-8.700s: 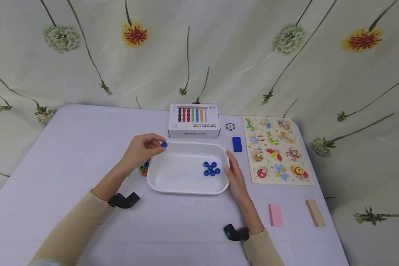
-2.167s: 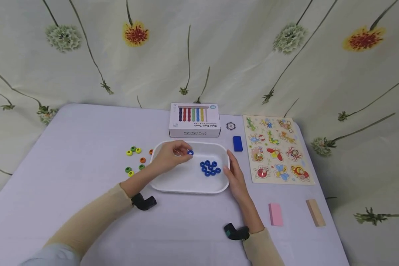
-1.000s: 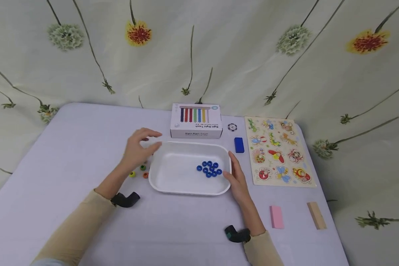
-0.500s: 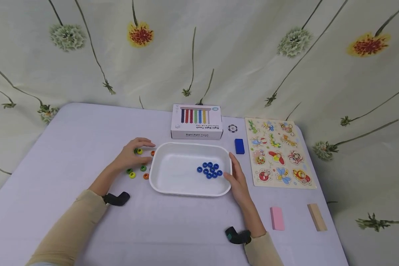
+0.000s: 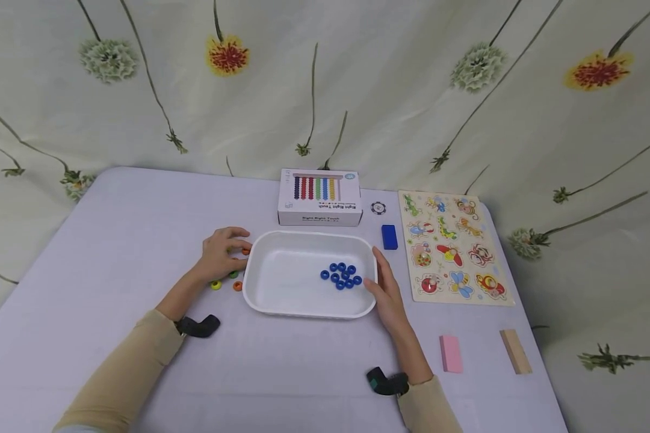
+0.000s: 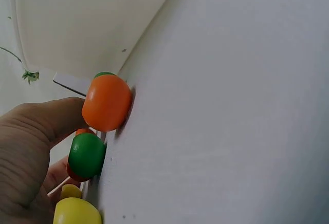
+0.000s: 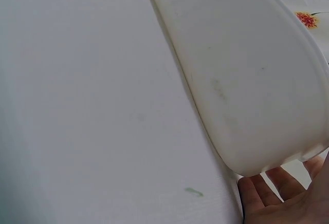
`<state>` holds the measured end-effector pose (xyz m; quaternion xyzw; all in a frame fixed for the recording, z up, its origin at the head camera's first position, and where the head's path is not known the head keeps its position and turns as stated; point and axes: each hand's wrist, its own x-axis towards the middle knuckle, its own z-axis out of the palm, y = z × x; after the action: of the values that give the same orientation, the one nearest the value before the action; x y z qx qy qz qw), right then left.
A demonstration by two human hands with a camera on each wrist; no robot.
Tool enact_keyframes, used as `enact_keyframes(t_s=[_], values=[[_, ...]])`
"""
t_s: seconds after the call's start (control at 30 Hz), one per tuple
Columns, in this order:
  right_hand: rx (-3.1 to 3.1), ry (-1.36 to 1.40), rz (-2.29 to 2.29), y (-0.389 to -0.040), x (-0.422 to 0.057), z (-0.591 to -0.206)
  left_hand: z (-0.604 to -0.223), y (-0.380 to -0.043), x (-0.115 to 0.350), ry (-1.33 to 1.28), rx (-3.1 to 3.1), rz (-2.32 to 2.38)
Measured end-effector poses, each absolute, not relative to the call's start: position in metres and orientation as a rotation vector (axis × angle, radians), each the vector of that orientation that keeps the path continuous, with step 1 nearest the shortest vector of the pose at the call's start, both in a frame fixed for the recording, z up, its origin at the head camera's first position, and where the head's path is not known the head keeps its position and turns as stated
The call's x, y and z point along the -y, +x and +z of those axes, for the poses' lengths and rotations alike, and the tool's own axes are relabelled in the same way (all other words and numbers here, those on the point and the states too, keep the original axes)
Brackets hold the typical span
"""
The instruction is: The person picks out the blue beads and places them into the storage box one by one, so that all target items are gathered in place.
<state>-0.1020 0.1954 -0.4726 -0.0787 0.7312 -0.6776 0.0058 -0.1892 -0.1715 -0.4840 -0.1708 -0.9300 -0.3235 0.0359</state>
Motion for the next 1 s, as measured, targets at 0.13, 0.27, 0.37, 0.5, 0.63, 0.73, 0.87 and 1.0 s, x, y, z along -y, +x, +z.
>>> enact_keyframes(t_s=[0.13,0.27,0.37,0.5,0.63,0.73,0.87,1.0], values=[[-2.298,-0.244,-2.110,-0.104,-0.198,-0.478,-0.482,-0.189,0.170,-0.527,2.873,-0.954],[-2.310,-0.259,-2.109,-0.104,-0.198,-0.480,-0.469,-0.187,0.167,-0.514,2.947,-0.906],[-2.311,-0.252,-2.108,-0.105,-0.198,-0.480,-0.452,-0.184,0.164,-0.463,3.025,-0.868],[-2.305,-0.245,-2.108,-0.104,-0.198,-0.481,-0.423,-0.180,0.161,-0.347,3.053,-0.885],[-2.301,-0.245,-2.109,-0.104,-0.198,-0.481,-0.394,-0.173,0.154,-0.300,2.958,-1.044],[-2.301,-0.227,-2.103,-0.103,-0.198,-0.479,-0.383,-0.169,0.144,-0.349,2.870,-1.222],[-2.303,-0.212,-2.085,-0.100,-0.195,-0.471,-0.381,-0.165,0.120,-0.444,2.785,-1.473],[-2.310,-0.214,-2.072,-0.097,-0.191,-0.460,-0.390,-0.165,0.091,-0.518,2.748,-1.674]])
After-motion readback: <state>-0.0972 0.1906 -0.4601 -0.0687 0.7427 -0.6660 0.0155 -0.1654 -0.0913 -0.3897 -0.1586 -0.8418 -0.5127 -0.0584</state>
